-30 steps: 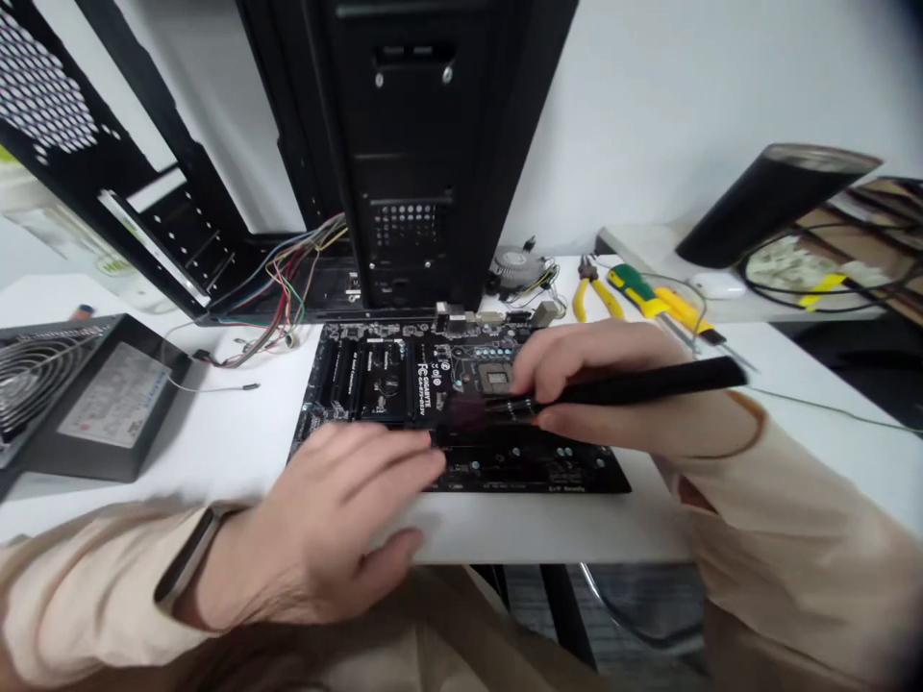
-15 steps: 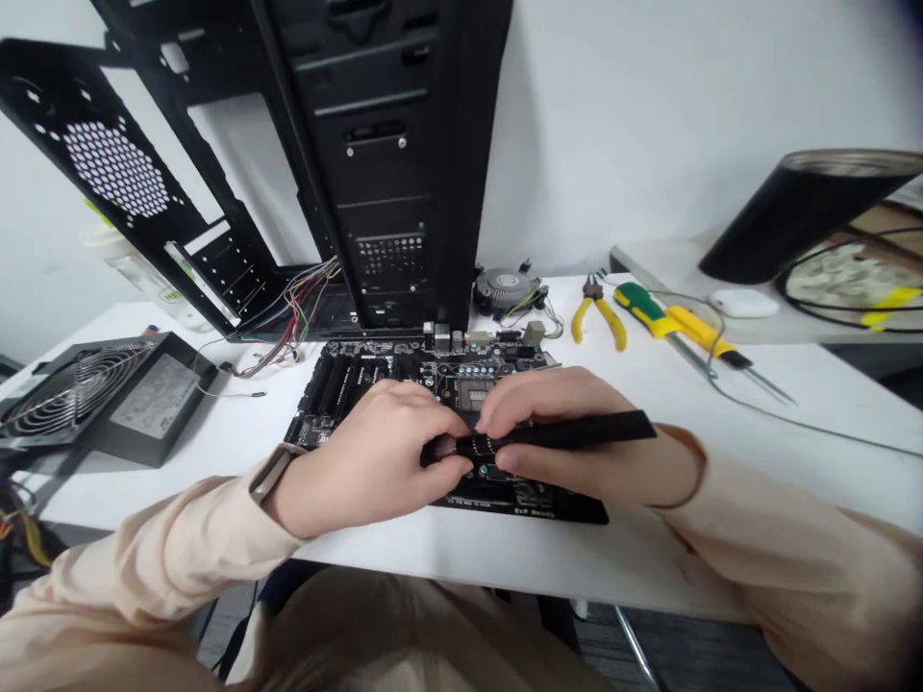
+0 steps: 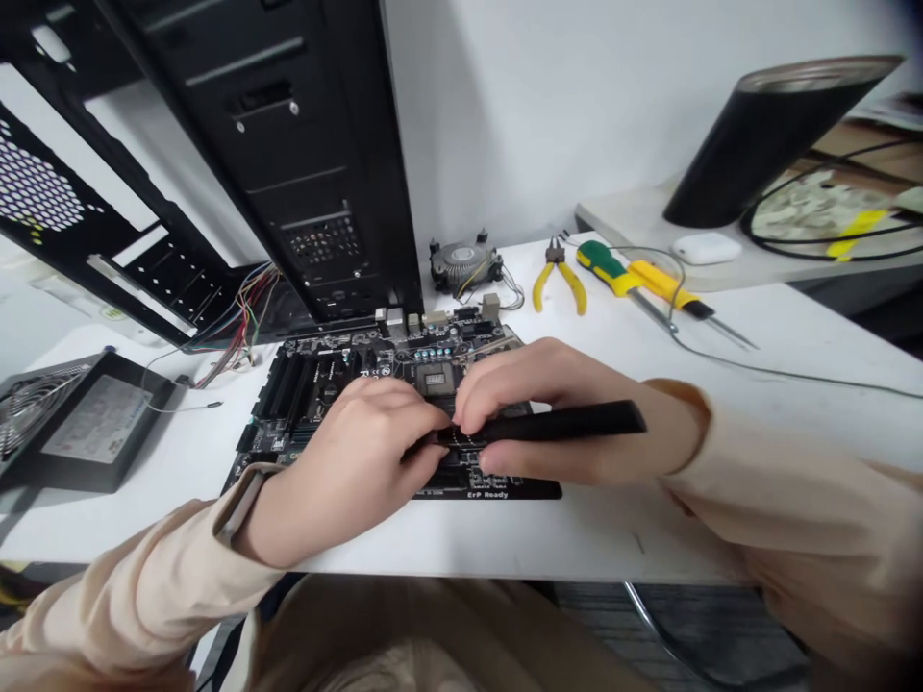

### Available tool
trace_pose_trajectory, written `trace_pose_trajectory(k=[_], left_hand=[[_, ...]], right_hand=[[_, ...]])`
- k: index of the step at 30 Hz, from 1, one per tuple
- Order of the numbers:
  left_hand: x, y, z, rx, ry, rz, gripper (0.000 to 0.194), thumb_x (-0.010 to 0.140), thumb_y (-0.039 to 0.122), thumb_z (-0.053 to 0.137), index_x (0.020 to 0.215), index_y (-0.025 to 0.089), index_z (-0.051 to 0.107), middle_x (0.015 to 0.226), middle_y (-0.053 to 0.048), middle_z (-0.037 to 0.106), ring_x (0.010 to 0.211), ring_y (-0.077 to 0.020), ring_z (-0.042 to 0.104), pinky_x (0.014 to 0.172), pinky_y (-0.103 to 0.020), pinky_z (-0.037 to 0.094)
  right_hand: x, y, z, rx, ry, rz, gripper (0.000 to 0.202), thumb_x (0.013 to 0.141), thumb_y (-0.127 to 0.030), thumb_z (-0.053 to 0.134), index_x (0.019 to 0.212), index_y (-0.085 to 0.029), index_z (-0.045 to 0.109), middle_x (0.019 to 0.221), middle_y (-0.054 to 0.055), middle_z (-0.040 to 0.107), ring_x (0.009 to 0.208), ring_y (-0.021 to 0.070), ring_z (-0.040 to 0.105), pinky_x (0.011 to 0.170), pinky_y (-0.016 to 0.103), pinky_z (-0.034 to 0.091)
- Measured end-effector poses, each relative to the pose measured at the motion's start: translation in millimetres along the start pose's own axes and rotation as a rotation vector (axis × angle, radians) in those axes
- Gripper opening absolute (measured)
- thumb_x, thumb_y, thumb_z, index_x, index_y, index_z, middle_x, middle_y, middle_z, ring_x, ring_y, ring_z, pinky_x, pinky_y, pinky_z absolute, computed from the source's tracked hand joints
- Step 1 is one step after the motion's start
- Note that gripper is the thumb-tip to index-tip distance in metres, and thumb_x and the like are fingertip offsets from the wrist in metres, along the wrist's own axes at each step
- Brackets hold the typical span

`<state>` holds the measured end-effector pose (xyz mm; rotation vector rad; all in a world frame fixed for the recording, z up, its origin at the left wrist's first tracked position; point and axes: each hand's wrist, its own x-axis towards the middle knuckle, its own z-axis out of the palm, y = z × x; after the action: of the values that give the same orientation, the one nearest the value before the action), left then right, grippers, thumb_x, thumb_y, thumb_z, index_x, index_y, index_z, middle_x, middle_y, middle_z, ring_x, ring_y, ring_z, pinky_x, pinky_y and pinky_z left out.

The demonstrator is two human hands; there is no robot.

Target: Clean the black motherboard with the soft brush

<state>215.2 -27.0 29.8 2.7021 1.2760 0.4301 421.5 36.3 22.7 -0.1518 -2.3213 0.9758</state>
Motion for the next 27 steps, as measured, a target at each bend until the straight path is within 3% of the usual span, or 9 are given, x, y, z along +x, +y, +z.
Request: trace_pose_trajectory(k=[5,11,16,27], left_hand=[[-6.6,2.7,0.0,-0.046,0.108,0.032,0.013,0.09,0.016,0.052,0.092,0.016,0.065,0.079,-0.002,0.066,0.08,-0.0191,0.062,0.079,-0.034,0.043],[-9.8,0.9,6.0,-0.142,0.028,0.048,0.012,0.09,0.014,0.051,0.088,0.015,0.063,0.081,-0.004,0.065,0.081,-0.0188,0.06,0.081,-0.035,0.041],[-10.6,1.2,6.9,-0.172,0.051,0.063,0.016,0.087,0.01,0.05,0.096,0.014,0.062,0.083,-0.004,0.065,0.084,-0.0181,0.058,0.085,-0.036,0.041],[-10.7,1.8,2.0,-0.141,0.028,0.029,0.016,0.082,0.006,0.048,0.088,0.016,0.059,0.082,-0.002,0.063,0.083,-0.0155,0.058,0.095,-0.036,0.036]], right_hand=[[-3.4,-2.8,-5.2,0.018,-0.057,0.046,0.013,0.084,-0.027,0.062,0.084,-0.014,0.06,0.072,0.001,0.063,0.061,0.0077,0.054,0.056,0.02,0.043],[-1.5,-3.7,-3.9,0.019,-0.111,0.081,0.01,0.083,-0.024,0.06,0.082,-0.013,0.061,0.067,0.0,0.06,0.057,0.0063,0.05,0.053,0.018,0.04],[-3.6,-2.7,0.1,0.041,-0.065,0.065,0.009,0.079,-0.021,0.059,0.08,-0.012,0.062,0.064,-0.001,0.058,0.054,0.0058,0.047,0.05,0.018,0.037],[-3.5,-9.3,5.8,0.023,-0.068,0.102,0.014,0.075,-0.016,0.056,0.085,-0.01,0.064,0.068,0.001,0.06,0.055,0.0062,0.05,0.053,0.018,0.04]])
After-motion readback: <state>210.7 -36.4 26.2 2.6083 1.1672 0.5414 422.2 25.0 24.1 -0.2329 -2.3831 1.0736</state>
